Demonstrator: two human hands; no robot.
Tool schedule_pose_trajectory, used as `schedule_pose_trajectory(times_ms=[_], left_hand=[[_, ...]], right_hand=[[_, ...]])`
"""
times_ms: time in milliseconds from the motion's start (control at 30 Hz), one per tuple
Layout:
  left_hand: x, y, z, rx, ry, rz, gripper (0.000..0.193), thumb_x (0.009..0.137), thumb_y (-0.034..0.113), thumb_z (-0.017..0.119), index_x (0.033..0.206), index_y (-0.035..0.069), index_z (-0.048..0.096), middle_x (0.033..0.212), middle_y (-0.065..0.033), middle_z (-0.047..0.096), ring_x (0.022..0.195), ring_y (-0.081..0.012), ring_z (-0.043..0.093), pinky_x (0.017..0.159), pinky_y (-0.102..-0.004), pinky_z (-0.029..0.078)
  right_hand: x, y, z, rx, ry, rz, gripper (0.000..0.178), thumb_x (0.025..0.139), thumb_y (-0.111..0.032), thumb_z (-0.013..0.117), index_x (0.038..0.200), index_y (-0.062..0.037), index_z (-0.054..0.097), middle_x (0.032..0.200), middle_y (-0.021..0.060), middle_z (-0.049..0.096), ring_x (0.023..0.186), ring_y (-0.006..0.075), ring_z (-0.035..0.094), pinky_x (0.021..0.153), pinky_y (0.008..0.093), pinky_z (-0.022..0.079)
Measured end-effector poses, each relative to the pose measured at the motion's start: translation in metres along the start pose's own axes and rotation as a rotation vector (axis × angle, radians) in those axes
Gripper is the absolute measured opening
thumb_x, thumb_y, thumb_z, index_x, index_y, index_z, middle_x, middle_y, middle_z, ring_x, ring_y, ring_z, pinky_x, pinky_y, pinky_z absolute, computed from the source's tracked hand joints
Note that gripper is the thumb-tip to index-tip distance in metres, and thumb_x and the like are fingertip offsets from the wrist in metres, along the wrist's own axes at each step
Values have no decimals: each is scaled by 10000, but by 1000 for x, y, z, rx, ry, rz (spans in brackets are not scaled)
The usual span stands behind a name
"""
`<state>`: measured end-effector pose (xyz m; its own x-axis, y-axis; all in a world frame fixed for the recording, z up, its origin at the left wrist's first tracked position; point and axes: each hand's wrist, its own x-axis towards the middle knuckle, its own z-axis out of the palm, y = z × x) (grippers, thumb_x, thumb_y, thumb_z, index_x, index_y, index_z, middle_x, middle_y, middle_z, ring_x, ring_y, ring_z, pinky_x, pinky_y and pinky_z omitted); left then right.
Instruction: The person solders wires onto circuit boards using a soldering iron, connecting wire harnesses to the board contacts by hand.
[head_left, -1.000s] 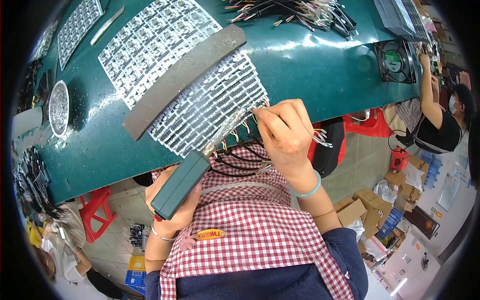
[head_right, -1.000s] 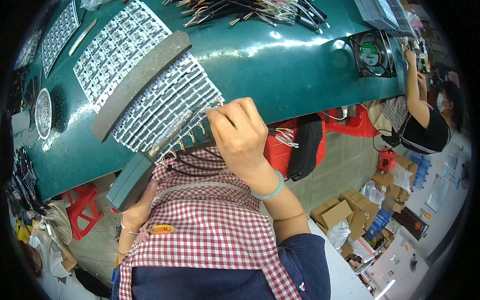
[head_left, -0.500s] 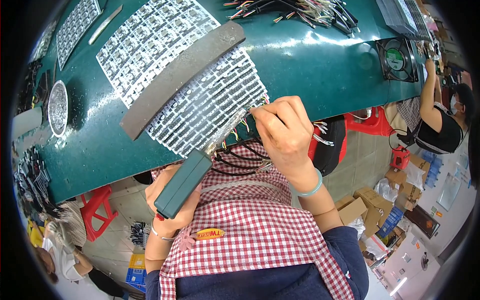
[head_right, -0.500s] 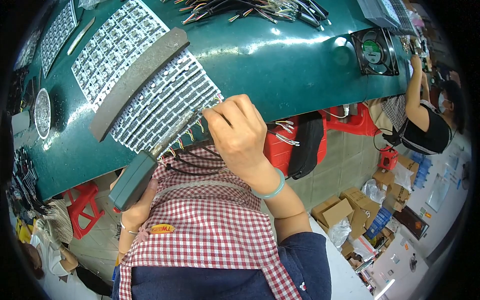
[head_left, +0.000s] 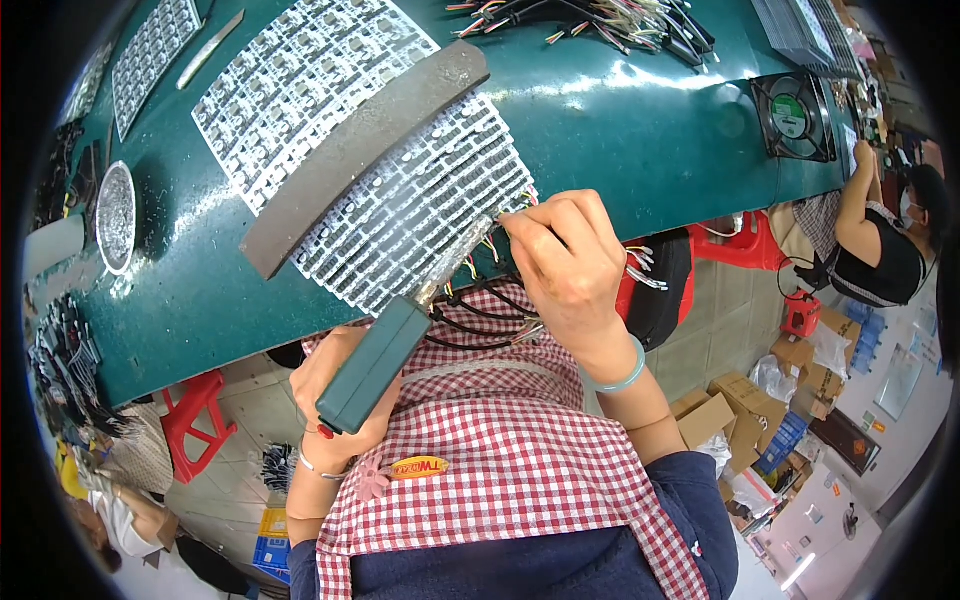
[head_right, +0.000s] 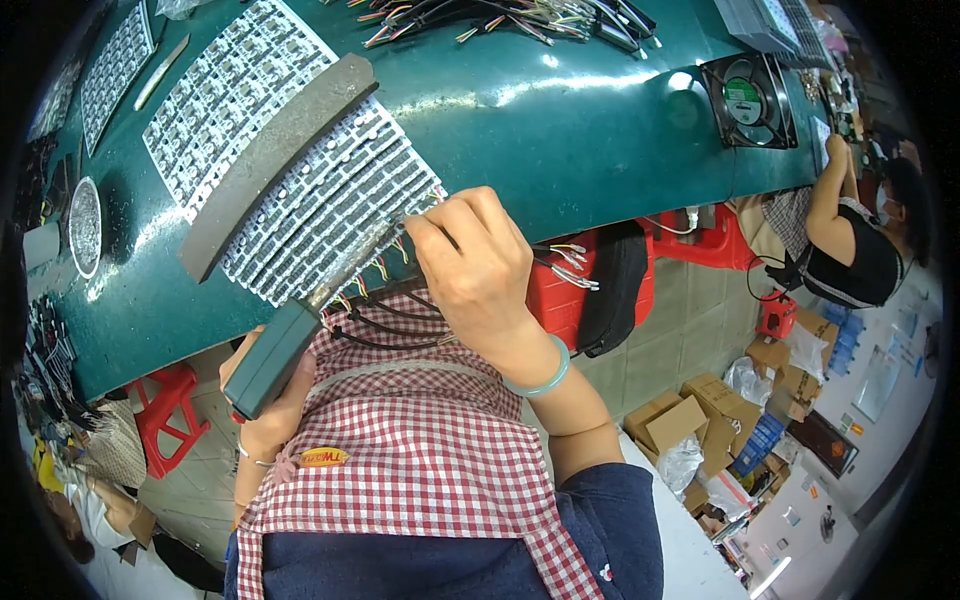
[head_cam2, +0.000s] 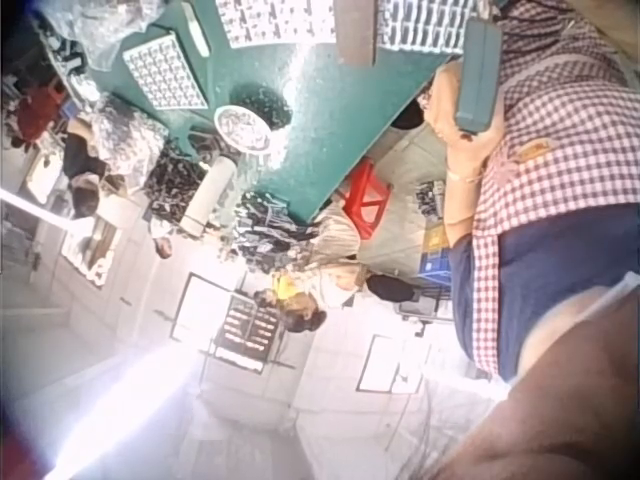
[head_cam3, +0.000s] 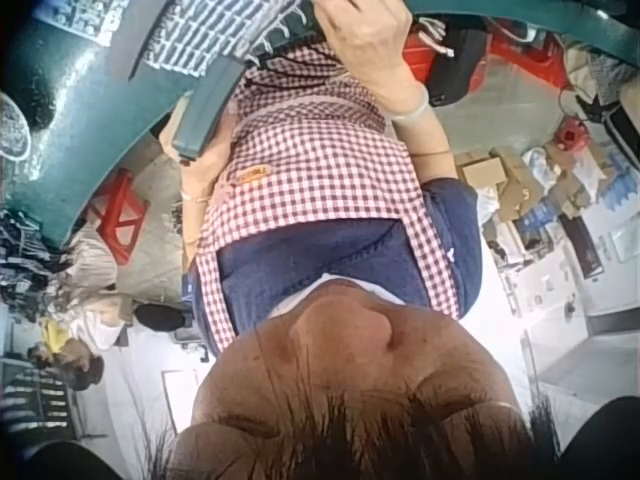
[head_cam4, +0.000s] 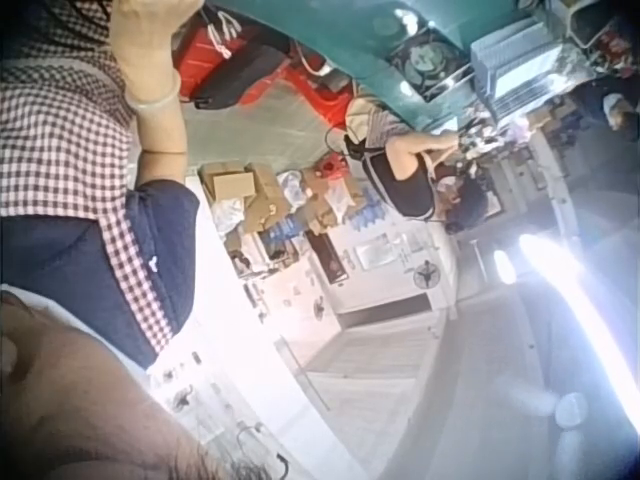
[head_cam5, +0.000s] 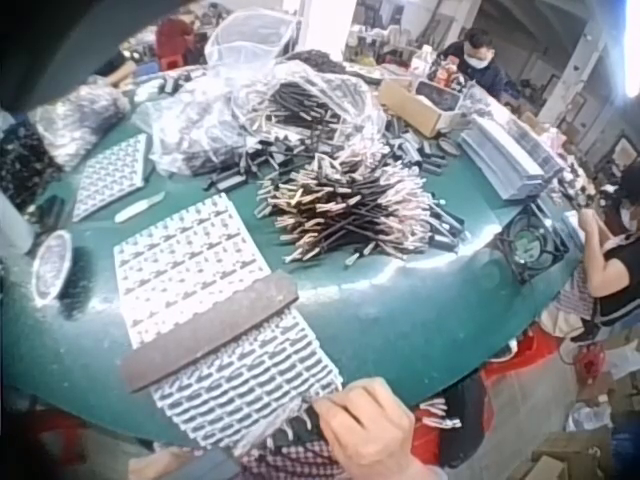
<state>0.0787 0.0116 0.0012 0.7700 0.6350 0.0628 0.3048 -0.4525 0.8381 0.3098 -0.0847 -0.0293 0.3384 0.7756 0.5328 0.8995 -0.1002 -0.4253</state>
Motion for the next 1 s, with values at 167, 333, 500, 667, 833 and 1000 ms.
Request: schedule_pose_trajectory(times_ms=[167,333,500,667,833,1000], left_hand=[[1,-1,-1,15,23,69,227,665,-10,707,882,-55,662,812,-148,650,647,-258,635,593,-315,498],[-7,3,-5,38,72,69,276,706,-2,718,974,-44,670,841,-125,655,674,-235,621,625,-317,480],[-10,4,-5,115,139,74,211,612,-18,715,822,-34,704,871,-173,685,755,-293,702,646,-323,561],[-7,3,-5,74,68,46,232,618,-22,704,849,-49,693,886,-172,684,763,-301,700,661,-339,560],[-3,-1,2,-15,39,36,243,621,-34,682,862,-62,675,876,-170,674,746,-313,688,672,-351,555],[-1,-6,4,7,20,59,255,610,-34,679,862,-58,654,850,-165,664,730,-306,680,671,-343,548]], right_hand=[[1,1,1,-21,8,-25,184,644,8,702,820,-30,662,762,42,583,750,219,581,576,319,486],[0,0,0,-33,5,-17,166,650,7,696,810,-24,665,765,43,584,750,220,579,580,320,484],[-1,-2,-1,-4,-10,34,263,607,90,735,835,-32,688,772,46,591,756,231,573,614,330,478],[-1,-4,0,-13,12,50,251,622,91,735,835,-34,689,771,45,588,758,229,568,617,328,475],[-2,-3,0,-55,9,30,170,661,16,714,824,-24,685,789,41,585,785,225,570,593,321,486],[-1,-3,1,-53,-1,25,174,656,15,719,823,-23,684,781,41,579,774,223,567,586,318,484]])
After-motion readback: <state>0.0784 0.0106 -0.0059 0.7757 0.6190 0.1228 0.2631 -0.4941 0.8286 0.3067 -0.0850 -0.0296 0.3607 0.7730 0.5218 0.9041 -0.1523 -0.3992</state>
